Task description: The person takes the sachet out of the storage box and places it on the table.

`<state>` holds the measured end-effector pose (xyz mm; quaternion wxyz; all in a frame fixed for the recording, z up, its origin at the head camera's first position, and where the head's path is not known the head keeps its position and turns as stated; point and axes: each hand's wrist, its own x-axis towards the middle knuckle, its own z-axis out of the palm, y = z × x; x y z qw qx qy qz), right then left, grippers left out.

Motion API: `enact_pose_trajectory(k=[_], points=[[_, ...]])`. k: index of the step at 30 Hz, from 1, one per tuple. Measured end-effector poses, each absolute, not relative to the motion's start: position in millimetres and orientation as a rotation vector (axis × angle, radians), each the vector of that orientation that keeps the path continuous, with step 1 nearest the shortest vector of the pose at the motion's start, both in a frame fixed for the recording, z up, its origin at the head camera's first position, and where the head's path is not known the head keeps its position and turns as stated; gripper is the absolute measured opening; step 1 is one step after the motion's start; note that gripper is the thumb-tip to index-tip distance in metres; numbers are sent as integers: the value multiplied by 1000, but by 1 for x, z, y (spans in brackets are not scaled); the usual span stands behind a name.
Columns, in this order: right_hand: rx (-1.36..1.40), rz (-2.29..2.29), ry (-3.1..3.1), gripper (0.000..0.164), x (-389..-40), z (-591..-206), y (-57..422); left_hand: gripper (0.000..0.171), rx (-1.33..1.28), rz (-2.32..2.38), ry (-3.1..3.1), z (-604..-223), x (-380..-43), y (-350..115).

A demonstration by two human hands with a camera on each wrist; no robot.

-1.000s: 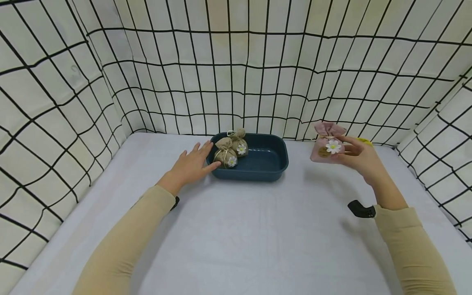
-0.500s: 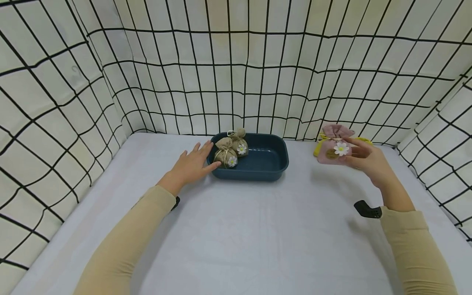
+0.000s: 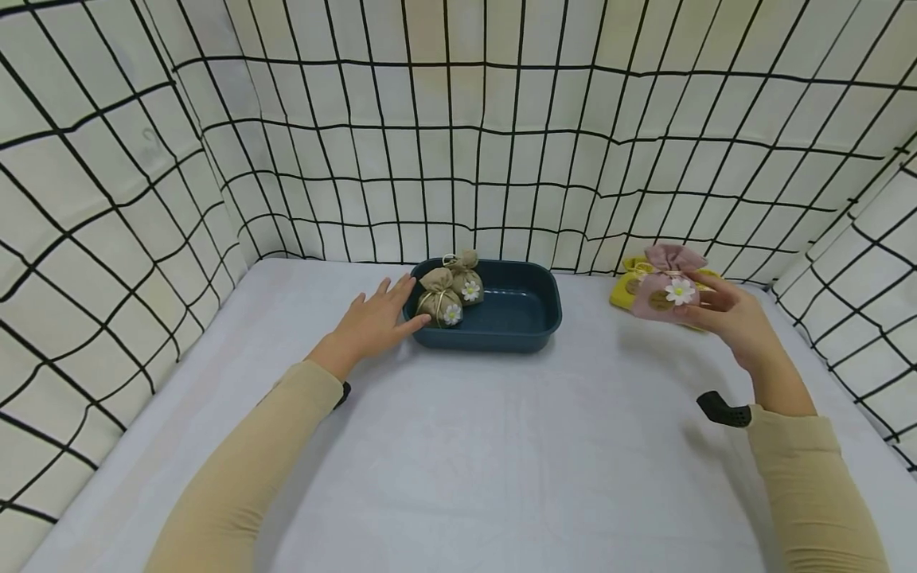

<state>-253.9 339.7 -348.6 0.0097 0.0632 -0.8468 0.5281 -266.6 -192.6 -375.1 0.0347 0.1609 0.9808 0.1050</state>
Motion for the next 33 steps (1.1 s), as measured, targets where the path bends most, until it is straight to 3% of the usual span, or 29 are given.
enact_pose_trajectory(k=[15,23,33], points=[[135,1814,-2504,74,-250,-358,360,87,499,325,3015,-378,-268,-194],[-39,1778,-2551,78,-252,-364,368,86,506,339,3021,-378,-268,-195],[-147,2103,-2263,75,-247,-363,375,86,500,330,3025,-379,-268,-194]])
